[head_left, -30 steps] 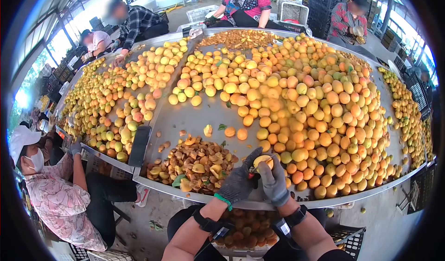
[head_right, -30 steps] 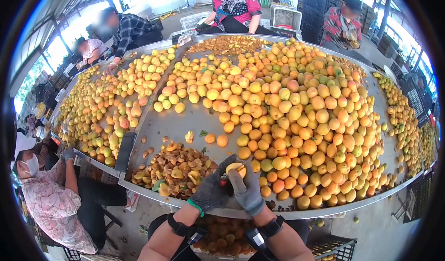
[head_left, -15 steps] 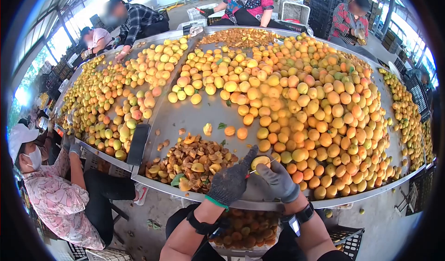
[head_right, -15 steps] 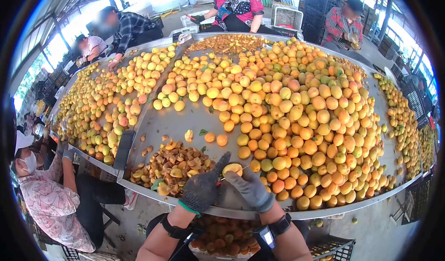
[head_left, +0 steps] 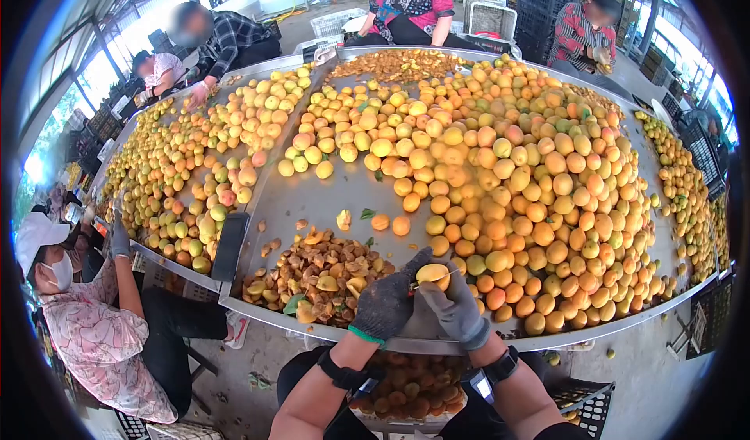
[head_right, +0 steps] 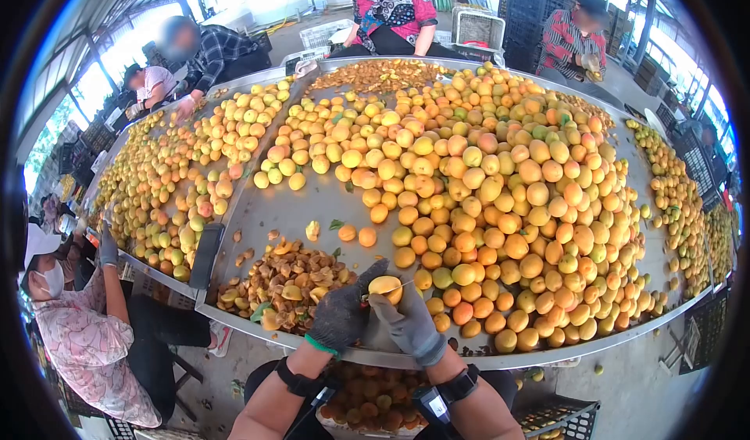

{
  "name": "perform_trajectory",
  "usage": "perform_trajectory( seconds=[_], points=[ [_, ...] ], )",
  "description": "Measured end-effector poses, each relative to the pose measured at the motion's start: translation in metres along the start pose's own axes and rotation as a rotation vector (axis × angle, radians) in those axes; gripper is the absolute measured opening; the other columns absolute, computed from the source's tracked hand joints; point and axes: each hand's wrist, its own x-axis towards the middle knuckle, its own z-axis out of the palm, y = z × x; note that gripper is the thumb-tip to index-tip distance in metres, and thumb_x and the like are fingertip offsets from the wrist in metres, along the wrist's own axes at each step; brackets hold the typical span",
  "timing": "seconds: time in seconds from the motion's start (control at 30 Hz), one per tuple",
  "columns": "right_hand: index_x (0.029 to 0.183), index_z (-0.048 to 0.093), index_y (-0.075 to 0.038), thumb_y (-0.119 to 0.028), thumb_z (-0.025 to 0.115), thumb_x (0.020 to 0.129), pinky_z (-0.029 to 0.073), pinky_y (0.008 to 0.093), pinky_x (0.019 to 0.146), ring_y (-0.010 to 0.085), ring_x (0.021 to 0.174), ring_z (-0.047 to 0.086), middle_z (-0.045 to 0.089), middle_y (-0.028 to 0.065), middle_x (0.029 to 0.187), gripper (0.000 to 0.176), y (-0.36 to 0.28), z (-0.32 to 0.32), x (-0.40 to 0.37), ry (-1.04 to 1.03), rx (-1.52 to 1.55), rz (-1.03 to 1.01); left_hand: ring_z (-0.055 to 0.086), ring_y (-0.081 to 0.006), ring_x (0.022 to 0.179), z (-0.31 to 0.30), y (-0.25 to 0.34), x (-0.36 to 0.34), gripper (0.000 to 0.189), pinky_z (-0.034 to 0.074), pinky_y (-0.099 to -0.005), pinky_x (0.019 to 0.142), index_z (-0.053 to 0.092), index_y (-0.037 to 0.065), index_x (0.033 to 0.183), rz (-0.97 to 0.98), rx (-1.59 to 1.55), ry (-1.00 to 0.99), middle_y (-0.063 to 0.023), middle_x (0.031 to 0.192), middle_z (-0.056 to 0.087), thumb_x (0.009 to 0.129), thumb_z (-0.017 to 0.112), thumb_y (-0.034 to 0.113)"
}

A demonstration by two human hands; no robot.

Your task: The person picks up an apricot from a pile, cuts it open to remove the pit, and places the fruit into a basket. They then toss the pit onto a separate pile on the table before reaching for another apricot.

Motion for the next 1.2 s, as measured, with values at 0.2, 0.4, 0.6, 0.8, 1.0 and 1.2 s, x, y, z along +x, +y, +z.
perform_trajectory(
  seconds=[0.2, 0.4, 0.6, 0.8, 1.0, 1.2],
  points=[
    [0.127, 0.041, -0.002, -0.005, 0.057, 0.094, 0.045, 0.0225, 0.083, 0.0086, 0.095, 0.051, 0.053, 0.0021, 0.106, 0.037, -0.005, -0.001, 0.002, -0.046, -0.11, -0.056, 0.065, -0.035, 0.081, -0.004, 0.0, 0.0, 0.065, 0.053, -0.0432, 0.069, 0.045, 0.028, 0.14, 0.059, 0.068, 0.058, -0.0183, 0.094, 0.066, 0.08, 0.058, 0.006],
    [0.12, 0.044, -0.002, -0.004, 0.059, 0.091, 0.047, 0.0243, 0.078, 0.0103, 0.088, 0.055, 0.055, 0.0022, 0.1, 0.033, -0.014, -0.002, 0.006, -0.064, -0.058, 0.012, 0.064, -0.0369, 0.077, -0.013, -0.001, 0.0, 0.068, 0.052, -0.0456, 0.066, 0.041, 0.028, 0.142, 0.057, 0.111, -0.024, -0.0193, 0.086, 0.065, 0.08, 0.056, 0.005],
    [0.135, 0.039, 0.0, -0.004, 0.059, 0.09, 0.043, 0.0237, 0.087, 0.0121, 0.1, 0.052, 0.054, 0.0042, 0.111, 0.05, 0.007, 0.001, -0.003, 0.018, -0.353, -0.192, 0.063, -0.0394, 0.079, -0.006, -0.02, 0.004, 0.065, 0.051, -0.0488, 0.067, 0.041, 0.027, 0.141, 0.019, 0.094, -0.067, -0.0209, 0.087, 0.064, 0.081, 0.056, 0.007],
    [0.121, 0.046, 0.001, 0.0, 0.06, 0.085, 0.048, 0.0269, 0.077, 0.0134, 0.094, 0.057, 0.056, 0.0088, 0.107, 0.038, 0.038, -0.006, 0.007, 0.02, -0.106, -0.064, 0.062, -0.0423, 0.084, 0.0, -0.015, 0.011, 0.056, 0.05, -0.051, 0.071, 0.048, 0.023, 0.135, -0.057, 0.06, -0.052, -0.0235, 0.091, 0.063, 0.081, 0.059, 0.013],
    [0.111, 0.06, -0.005, -0.007, 0.061, 0.086, 0.05, 0.0287, 0.08, 0.0159, 0.096, 0.06, 0.061, 0.0068, 0.109, 0.025, 0.009, -0.003, 0.01, 0.116, 0.601, 0.325, 0.063, -0.0398, 0.083, -0.013, -0.014, 0.013, 0.054, 0.051, -0.0467, 0.072, 0.05, 0.019, 0.134, -0.103, -0.03, -0.207, -0.0224, 0.091, 0.063, 0.081, 0.062, 0.017],
    [0.11, 0.062, -0.005, -0.02, 0.063, 0.089, 0.047, 0.0238, 0.071, 0.0098, 0.089, 0.06, 0.064, 0.003, 0.098, 0.026, -0.011, -0.018, 0.017, 0.054, 0.57, 0.448, 0.058, -0.014, 0.059, -0.045, -0.012, 0.012, 0.047, 0.046, -0.0281, 0.053, 0.054, 0.013, 0.131, -0.404, -0.544, -0.347, -0.0078, 0.074, 0.063, 0.085, 0.064, 0.016]
  ],
)
